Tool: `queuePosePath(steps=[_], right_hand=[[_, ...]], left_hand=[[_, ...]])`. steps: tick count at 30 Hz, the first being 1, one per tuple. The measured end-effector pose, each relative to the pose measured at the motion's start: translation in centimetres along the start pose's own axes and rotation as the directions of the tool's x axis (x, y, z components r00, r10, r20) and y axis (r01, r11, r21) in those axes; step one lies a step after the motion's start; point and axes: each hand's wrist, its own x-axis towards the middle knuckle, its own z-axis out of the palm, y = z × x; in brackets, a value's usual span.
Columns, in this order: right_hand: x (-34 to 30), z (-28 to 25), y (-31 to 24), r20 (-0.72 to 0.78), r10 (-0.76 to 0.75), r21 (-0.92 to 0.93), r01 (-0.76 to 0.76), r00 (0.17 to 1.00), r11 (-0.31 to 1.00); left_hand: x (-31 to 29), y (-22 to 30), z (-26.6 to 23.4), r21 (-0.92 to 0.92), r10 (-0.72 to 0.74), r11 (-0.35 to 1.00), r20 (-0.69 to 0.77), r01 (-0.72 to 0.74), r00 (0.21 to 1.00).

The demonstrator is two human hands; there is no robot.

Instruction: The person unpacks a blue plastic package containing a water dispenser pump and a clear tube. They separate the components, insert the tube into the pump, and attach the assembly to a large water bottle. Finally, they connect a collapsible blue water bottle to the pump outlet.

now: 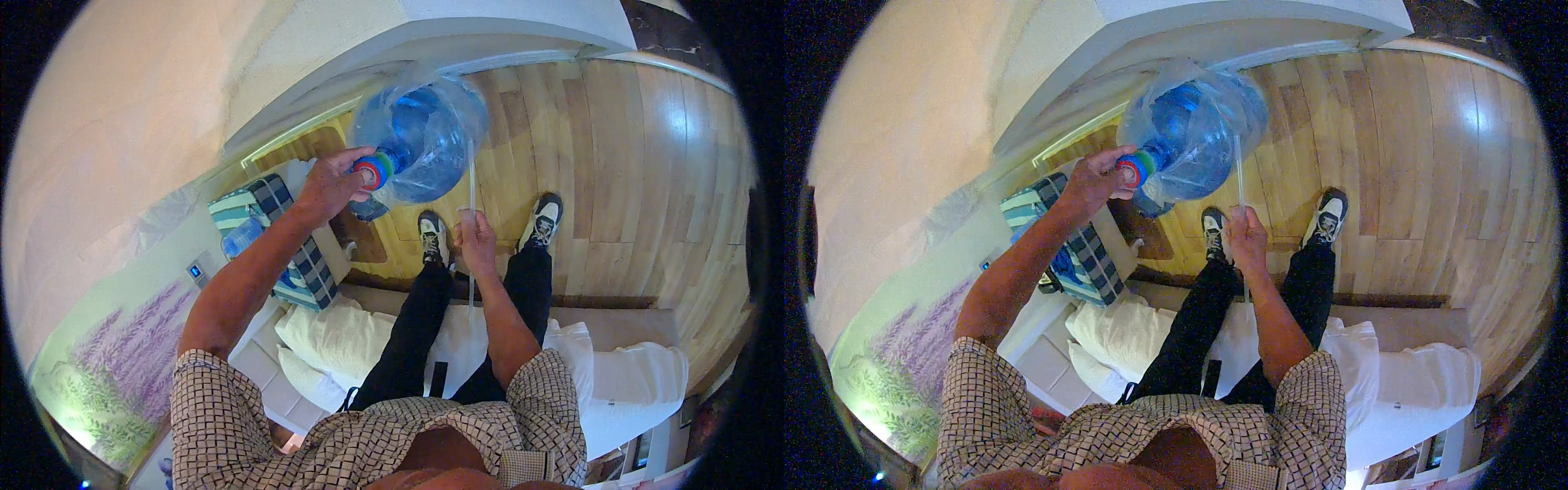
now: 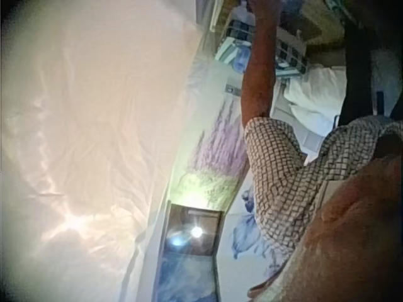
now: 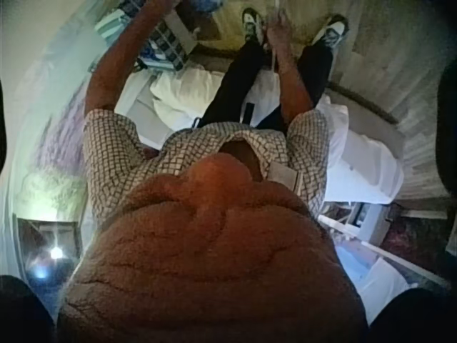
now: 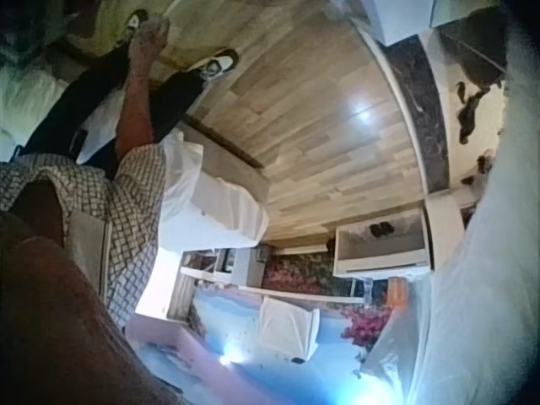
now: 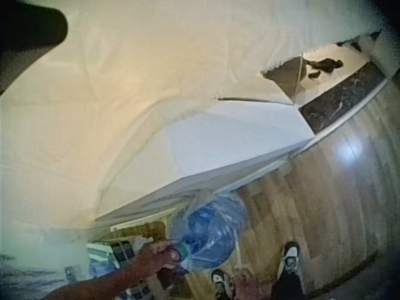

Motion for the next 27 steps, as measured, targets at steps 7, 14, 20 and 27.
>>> queuePosePath(steps=[7, 14, 20, 27], right_hand=[[-0.4, -1.0, 0.9, 0.013, -0.093, -0.168, 0.094, 0.996, 0.981], [-2.3, -3.4, 4.4, -0.037, -0.132, -0.163, 0.125, 0.991, 0.979], [-6.1, -3.0, 3.0, -0.091, -0.054, -0.199, 0.035, 0.994, 0.979], [-10.2, 0.1, -1.4, -0.054, -0.081, -0.358, 0.056, 0.995, 0.932]], left_hand=[[0.3, -0.6, -0.4, -0.087, 0.061, 0.994, 0.026, -0.058, 0.998], [-1.3, -5.5, 4.7, 0.600, 0.679, 0.692, -0.354, -0.401, 0.643], [-1.5, -8.1, 6.6, 0.656, 0.750, 0.637, -0.407, -0.404, 0.522], [-1.2, -8.0, 7.5, 0.597, 0.683, 0.710, -0.452, -0.374, 0.573]])
